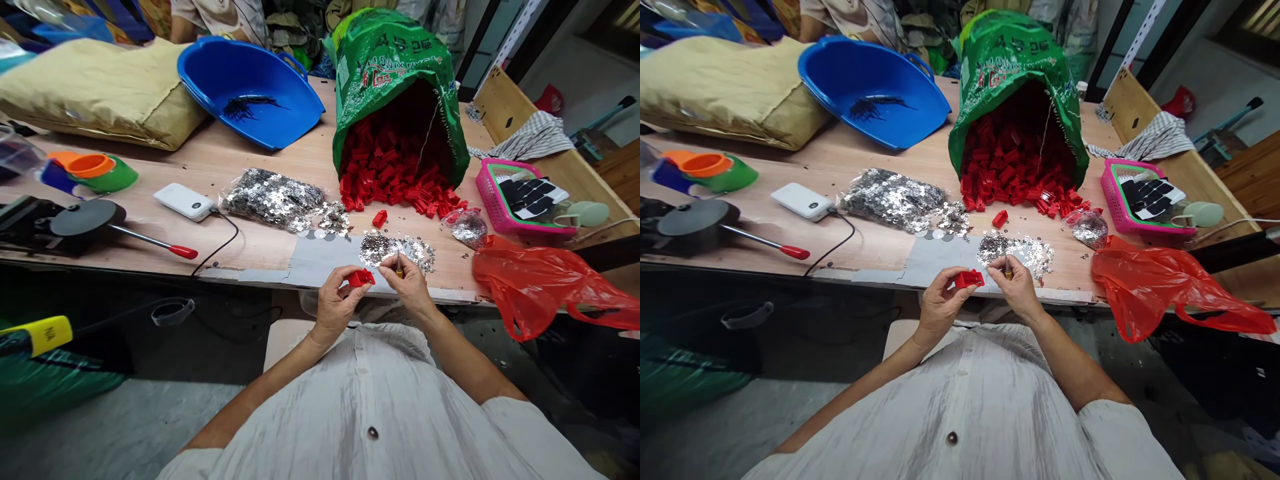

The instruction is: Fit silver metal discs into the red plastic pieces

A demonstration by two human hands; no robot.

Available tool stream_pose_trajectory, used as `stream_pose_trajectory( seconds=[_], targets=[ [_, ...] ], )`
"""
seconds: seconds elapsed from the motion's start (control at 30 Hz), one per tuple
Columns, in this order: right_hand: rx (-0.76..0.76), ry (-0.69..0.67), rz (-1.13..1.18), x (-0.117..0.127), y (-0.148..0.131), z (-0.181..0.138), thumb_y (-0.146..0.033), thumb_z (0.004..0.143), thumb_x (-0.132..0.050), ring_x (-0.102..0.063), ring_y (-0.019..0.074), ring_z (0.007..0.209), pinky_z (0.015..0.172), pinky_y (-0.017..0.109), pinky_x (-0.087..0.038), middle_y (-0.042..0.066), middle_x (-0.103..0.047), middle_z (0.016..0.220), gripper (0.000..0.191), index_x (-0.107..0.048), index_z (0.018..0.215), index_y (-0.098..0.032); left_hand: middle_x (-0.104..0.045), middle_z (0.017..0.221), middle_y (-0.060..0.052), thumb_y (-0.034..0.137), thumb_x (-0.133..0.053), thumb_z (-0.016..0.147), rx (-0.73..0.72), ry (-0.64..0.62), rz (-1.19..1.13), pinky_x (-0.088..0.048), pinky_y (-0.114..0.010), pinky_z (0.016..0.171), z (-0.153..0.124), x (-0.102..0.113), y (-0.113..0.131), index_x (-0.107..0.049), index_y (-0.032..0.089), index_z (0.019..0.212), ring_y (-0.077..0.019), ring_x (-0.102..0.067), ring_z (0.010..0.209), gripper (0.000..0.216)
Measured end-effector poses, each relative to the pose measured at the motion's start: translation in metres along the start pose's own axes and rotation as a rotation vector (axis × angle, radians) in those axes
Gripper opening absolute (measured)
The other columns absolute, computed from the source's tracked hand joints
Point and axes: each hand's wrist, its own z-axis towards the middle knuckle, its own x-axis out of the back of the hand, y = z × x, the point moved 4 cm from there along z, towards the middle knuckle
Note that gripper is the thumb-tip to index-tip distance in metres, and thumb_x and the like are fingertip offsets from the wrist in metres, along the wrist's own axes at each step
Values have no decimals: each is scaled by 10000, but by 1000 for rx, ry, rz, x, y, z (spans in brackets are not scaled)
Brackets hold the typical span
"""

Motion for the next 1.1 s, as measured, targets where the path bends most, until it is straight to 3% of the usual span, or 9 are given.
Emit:
stream_pose_trajectory(
  seconds=[0.13,0.23,0.33,0.43,0.57,0.7,0.8,1.1],
  targets=[
    [29,70,-250,22,20,15,-377,818,-603,-558,164,729,704,299,-433,29,-641,841,175,-590,836,-204,-653,1140,-51,273,-697,811,25,-25,24,-532,-316,919,6,9,-7,-646,234,1178,-174,-632,983,373],
    [86,92,-477,34,29,20,-314,846,-545,-583,206,840,797,348,-455,66,-642,945,147,-599,923,-201,-661,1145,-67,284,-675,823,64,-122,66,-524,-333,927,14,16,-14,-626,224,1245,-181,-639,976,429],
    [188,68,-559,32,26,16,-306,882,-514,-554,249,1023,900,396,-456,126,-565,1138,289,-580,1139,-191,-668,1129,-76,272,-694,793,65,-226,111,-506,-356,941,24,21,-22,-651,223,1219,-203,-635,1000,430],
    [238,-55,-534,17,19,5,-301,949,-429,-548,238,1049,948,398,-444,113,-532,1118,339,-569,1246,-219,-673,1085,-77,244,-713,762,3,-291,219,-479,-372,956,33,25,-28,-687,230,1151,-218,-624,1007,389],
    [239,-188,-451,-4,10,-12,-301,961,-440,-594,220,955,871,357,-465,78,-604,994,307,-604,1215,-247,-682,1012,-70,176,-695,745,-63,-389,313,-466,-368,937,37,24,-28,-709,243,1100,-217,-626,963,362],
    [172,-243,-485,-14,13,-18,-290,914,-544,-640,203,821,758,324,-462,39,-692,902,163,-634,1039,-235,-697,1068,-68,109,-684,701,-82,-429,333,-453,-380,952,39,21,-26,-719,254,1078,-231,-632,1012,405],
    [192,-288,-579,-18,15,-17,-259,910,-550,-653,201,844,776,321,-449,33,-712,910,108,-647,952,-238,-711,1096,-67,90,-670,701,-83,-483,368,-456,-382,950,41,18,-26,-714,254,1091,-235,-647,1023,426],
    [232,-334,-667,-24,16,-12,-198,901,-567,-634,185,866,788,299,-448,50,-698,934,120,-667,963,-225,-716,1045,-61,142,-626,773,-135,-602,378,-460,-339,912,48,19,-34,-701,226,1104,-205,-654,961,350]
  ],
)
